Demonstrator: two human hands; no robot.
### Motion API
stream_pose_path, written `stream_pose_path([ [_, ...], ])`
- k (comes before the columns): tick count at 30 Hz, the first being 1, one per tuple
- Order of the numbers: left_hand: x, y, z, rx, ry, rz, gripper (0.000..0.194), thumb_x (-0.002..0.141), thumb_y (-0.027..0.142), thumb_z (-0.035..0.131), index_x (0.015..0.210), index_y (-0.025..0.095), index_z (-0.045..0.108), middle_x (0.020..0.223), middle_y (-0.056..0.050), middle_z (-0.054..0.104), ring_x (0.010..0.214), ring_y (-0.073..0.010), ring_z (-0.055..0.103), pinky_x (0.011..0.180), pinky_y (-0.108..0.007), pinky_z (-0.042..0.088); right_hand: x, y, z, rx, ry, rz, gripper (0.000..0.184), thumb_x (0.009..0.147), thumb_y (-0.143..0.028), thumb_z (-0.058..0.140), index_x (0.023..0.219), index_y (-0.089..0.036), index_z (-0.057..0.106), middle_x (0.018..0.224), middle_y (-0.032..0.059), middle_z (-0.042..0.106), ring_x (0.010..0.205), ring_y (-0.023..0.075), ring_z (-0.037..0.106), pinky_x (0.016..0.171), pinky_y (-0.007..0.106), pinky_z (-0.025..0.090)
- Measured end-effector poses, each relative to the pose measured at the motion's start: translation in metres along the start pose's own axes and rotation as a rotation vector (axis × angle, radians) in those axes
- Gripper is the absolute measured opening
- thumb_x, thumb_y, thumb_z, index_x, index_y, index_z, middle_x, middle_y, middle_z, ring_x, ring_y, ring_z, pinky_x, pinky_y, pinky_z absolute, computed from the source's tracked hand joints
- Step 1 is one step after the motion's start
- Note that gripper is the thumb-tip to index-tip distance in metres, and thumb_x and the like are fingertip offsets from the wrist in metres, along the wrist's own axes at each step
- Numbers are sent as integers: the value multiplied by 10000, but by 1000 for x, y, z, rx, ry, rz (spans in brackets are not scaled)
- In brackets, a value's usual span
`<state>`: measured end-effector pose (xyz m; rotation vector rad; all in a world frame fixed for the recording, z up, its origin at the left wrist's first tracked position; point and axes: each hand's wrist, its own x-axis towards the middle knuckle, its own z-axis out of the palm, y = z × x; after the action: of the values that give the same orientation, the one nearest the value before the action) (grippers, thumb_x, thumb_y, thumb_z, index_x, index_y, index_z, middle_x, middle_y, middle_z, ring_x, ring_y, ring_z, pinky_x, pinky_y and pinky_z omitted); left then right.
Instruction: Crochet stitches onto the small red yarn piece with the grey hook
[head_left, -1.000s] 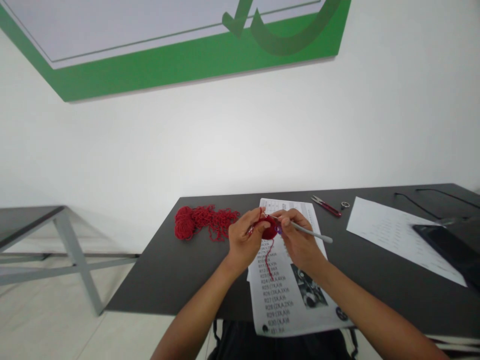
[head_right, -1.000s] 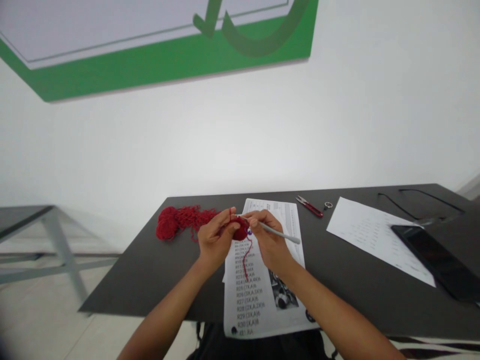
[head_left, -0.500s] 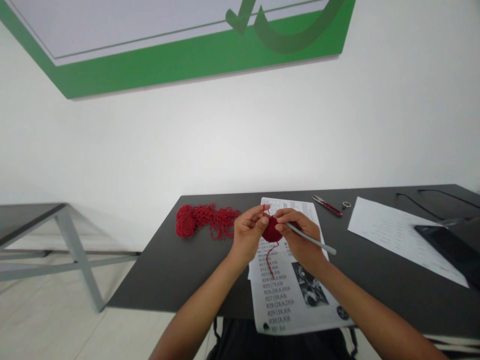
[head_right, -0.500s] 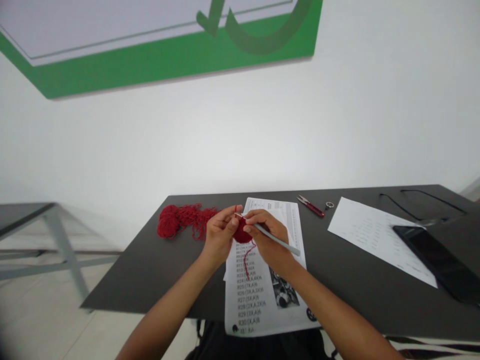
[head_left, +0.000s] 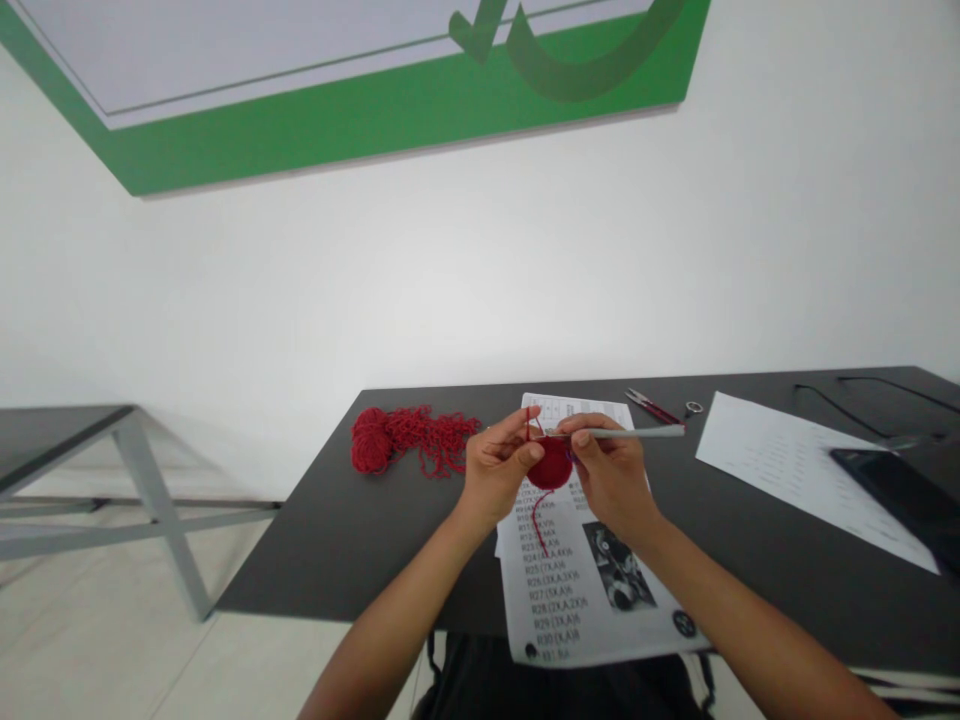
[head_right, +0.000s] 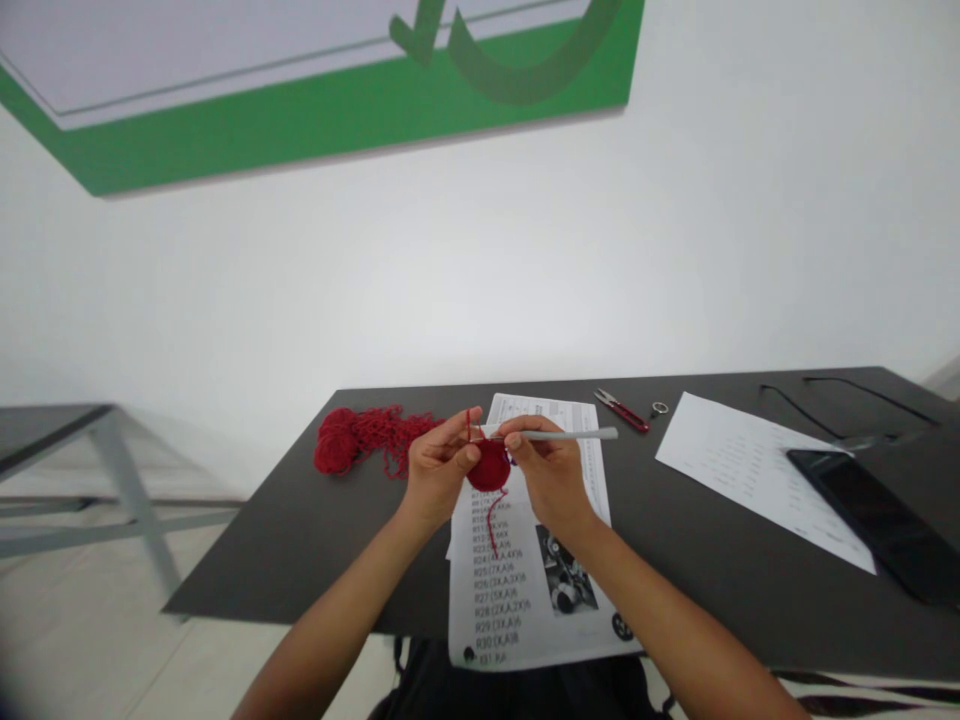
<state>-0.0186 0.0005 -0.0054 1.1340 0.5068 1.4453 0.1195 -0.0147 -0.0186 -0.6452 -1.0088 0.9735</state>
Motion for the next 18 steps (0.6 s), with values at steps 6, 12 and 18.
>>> stream_pose_path([
  [6, 0, 3, 0, 137, -31, 52, 499, 638, 364, 927, 1087, 185, 801, 723, -27, 730, 602, -120, 613, 562, -228, 490, 3, -13, 0, -252, 32, -165, 297, 861, -530, 724, 800, -239, 710, 751, 27, 740, 674, 175, 663, 612, 305, 544],
  [12, 1, 2, -1, 140, -46, 83, 457, 653, 336, 920, 1072, 191, 809, 679, -1, 677, 564, -89, 557, 525, -197, 442, 2, -13, -1, -216, -6, -180, 252, 920, -470, 675, 832, -234, 672, 781, 15, 730, 739, 175, 684, 705, 315, 551],
  [18, 1, 4, -1, 204, -13, 125, 456, 655, 355, 917, 1065, 183, 812, 651, 12, 635, 545, -81, 513, 504, -196, 412, 1, -15, -2, -219, -33, -212, 239, 958, -454, 624, 864, -235, 634, 801, 17, 712, 772, 189, 692, 755, 347, 552],
])
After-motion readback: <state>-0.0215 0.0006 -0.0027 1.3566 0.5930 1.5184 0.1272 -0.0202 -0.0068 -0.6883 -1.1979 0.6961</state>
